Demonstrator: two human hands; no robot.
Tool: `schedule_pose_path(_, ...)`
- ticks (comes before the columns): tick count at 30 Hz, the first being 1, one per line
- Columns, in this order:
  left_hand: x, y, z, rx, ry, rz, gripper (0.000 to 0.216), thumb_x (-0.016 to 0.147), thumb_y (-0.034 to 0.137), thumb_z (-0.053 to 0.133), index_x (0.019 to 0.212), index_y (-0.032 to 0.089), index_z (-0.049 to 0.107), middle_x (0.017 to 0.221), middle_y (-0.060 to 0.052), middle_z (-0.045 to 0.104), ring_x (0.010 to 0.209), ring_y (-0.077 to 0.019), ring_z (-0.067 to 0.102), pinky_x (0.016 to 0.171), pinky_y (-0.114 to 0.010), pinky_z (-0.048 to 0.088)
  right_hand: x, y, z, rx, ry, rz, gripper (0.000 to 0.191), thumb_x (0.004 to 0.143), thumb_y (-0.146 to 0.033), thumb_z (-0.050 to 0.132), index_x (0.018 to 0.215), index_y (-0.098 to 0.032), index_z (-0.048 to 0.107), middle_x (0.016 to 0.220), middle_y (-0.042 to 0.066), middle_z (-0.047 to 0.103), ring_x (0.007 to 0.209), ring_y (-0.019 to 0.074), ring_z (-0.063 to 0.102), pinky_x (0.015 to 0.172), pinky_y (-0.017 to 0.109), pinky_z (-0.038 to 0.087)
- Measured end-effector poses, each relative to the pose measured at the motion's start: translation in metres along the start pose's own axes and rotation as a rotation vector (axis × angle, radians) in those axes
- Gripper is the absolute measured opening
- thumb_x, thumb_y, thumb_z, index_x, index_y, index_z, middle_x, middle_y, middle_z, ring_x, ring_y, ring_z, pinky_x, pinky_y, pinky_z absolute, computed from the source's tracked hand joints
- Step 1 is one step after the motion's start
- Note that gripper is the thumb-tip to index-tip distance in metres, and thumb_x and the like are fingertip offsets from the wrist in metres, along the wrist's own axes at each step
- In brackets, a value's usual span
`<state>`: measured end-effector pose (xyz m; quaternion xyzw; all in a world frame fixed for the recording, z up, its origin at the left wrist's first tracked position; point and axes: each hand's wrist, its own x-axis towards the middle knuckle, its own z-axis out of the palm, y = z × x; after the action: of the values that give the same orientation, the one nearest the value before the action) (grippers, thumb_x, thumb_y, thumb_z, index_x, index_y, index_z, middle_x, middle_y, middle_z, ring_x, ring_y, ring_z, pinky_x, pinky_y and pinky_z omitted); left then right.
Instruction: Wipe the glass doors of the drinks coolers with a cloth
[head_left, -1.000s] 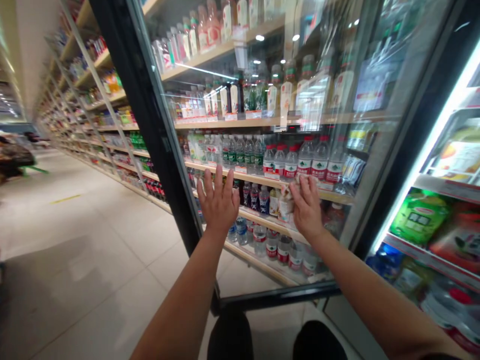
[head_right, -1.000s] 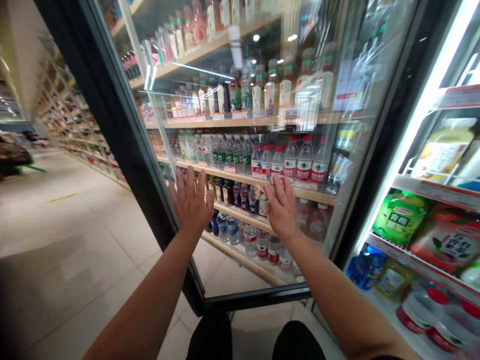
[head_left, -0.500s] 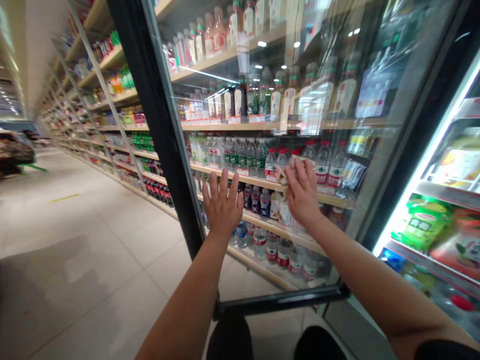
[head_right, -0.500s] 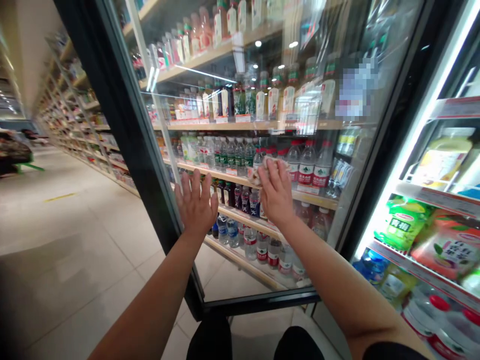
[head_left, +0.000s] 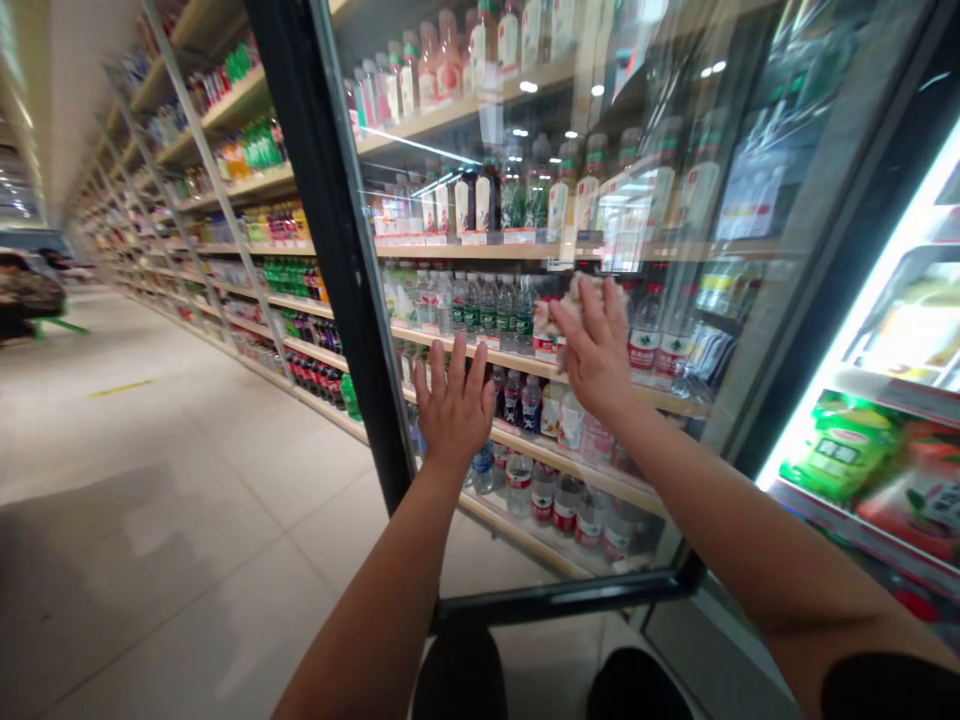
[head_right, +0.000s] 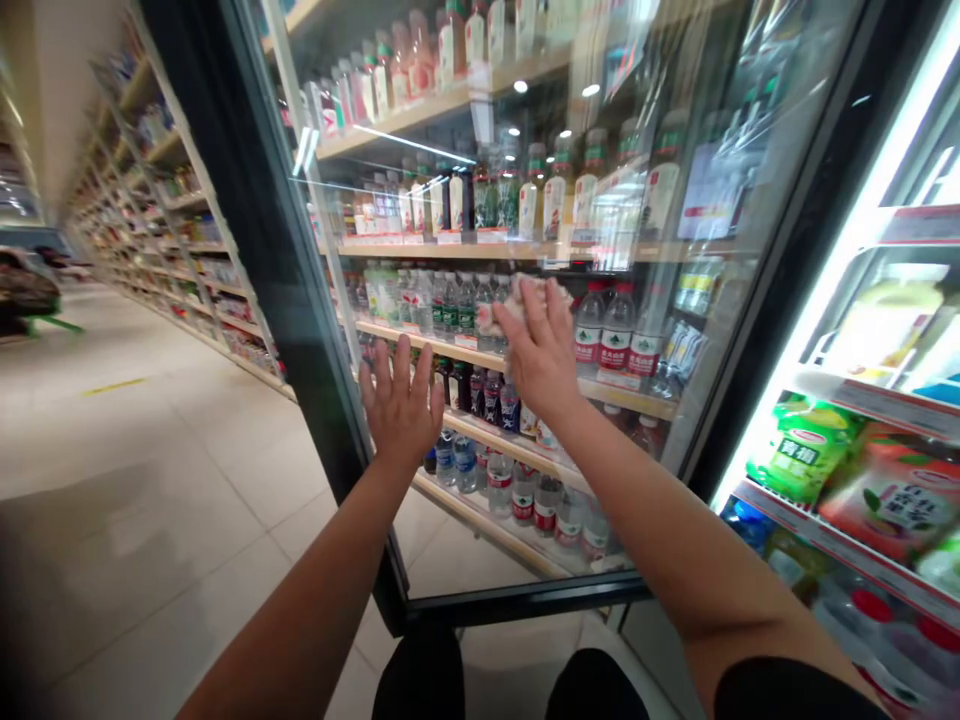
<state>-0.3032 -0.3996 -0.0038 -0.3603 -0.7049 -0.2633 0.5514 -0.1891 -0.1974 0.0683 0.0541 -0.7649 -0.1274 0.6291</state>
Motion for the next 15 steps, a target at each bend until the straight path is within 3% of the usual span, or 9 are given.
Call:
schedule_pose_path(4,0.0,0.0,0.0,0.02,0.008,0.004,0.059,0.1,0.03,0.054,0.157,0.025,0.041,0.166,-0.01,0.03,0.159,-0.0281,0.01,0.131,-0.056,0.007,0.001,-0.006,0.001,0.023,-0.079,-0.105,0.089,0.099,-0.009,0.046,0.162,-0.051,0.0,0.171,-0.005,0.02,0.159,0.0333,0.018,0.123,0.062,0.036)
schedule_pose_path(10,0.0,0.0,0.001,-0.018,0.005,-0.009,0.058,0.1,0.03,0.053,0.157,0.026,0.042,0.165,-0.009,0.032,0.159,-0.0273,0.009,0.131,-0.056,0.006,0.016,-0.001,0.003,-0.013,0.012,0.003,0.084,0.099,-0.009,0.042,0.164,-0.045,0.004,0.173,-0.002,0.014,0.159,0.0364,0.013,0.124,0.066,0.03)
schedule_pose_path(15,0.0,0.0,0.0,-0.004,0.012,-0.004,0.058,0.1,0.029,0.053,0.157,0.025,0.042,0.165,-0.009,0.032,0.159,-0.0266,0.008,0.131,-0.056,0.007,0.005,-0.011,0.005,-0.022,-0.136,-0.144,0.075,0.1,-0.014,0.047,0.162,-0.045,0.019,0.171,-0.002,0.024,0.16,0.0298,0.015,0.125,0.057,0.032)
